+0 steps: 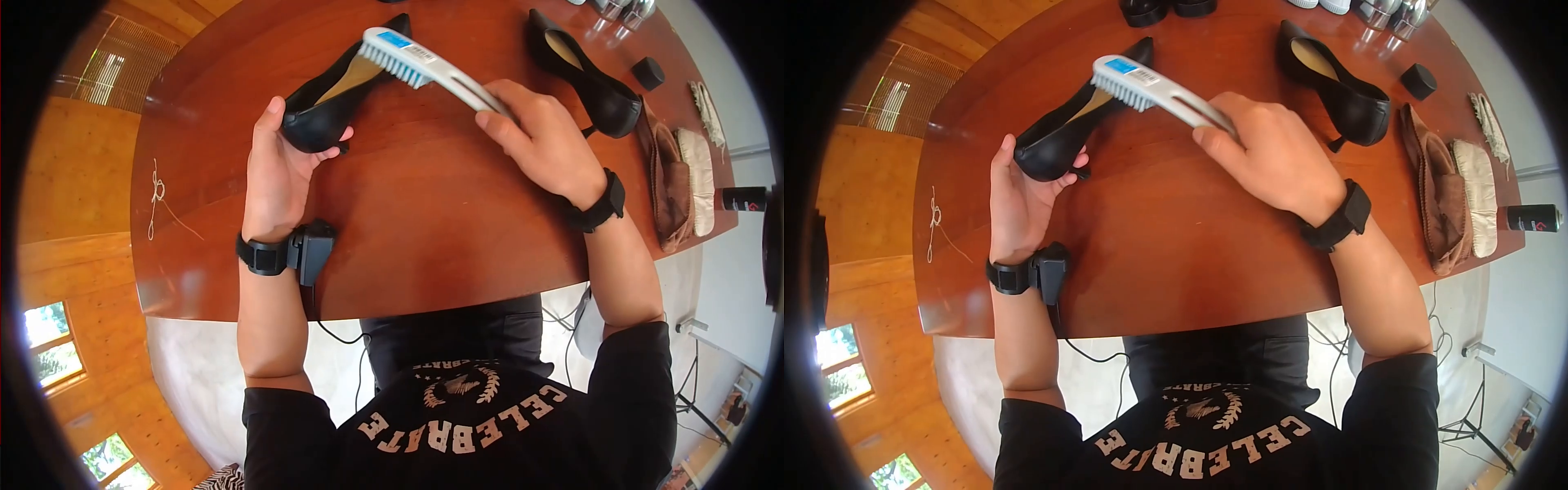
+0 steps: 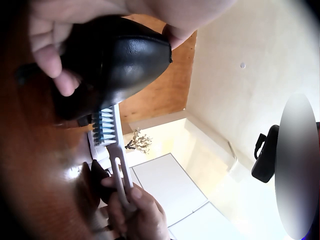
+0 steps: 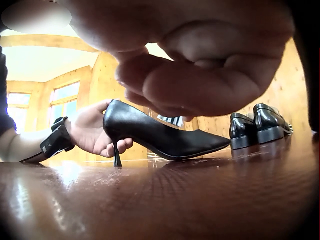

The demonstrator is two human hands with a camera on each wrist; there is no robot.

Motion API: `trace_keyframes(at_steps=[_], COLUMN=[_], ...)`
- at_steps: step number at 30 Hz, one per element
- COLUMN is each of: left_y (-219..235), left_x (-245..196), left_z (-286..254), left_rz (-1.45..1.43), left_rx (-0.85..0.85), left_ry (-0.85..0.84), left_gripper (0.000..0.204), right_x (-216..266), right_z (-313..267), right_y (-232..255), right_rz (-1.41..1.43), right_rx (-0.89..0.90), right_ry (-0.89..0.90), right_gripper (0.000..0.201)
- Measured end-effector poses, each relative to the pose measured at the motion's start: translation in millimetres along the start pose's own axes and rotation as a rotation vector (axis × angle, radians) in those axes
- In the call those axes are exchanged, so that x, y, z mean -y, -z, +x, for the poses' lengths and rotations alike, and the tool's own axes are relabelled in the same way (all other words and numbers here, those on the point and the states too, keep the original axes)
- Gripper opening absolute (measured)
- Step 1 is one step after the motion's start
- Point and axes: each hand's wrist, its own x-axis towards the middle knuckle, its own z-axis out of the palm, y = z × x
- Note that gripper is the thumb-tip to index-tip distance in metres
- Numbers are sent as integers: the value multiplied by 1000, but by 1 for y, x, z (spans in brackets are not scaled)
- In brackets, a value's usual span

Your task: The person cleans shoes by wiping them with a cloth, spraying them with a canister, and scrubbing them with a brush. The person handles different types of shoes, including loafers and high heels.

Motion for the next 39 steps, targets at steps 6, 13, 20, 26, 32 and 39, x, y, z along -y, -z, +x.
trace_keyframes(at_steps=[6, 13, 20, 26, 32, 39], left_y=[3, 2, 3, 0, -1, 6], left_x=[-1, -1, 1, 1, 4, 0], left_z=[1, 1, 0, -1, -3, 0], left_rz=[19, 33, 65, 71, 115, -206], left_rx=[-35, -17, -11, -10, 18, 143], left_ry=[-5, -21, -14, -36, -24, 75], left_gripper=[59, 62, 68, 62, 65, 75], right_x=[-1, 7, 5, 1, -5, -2], right_z=[3, 1, 1, 1, -1, 0], right_y=[0, 3, 2, 0, -3, -2], right_rz=[-30, -54, -21, -16, -160, -132], right_rx=[-12, 126, 138, 77, 116, 94], right_ry=[-57, 68, 111, 82, 5, 73], right_gripper=[34, 34, 36, 34, 31, 33])
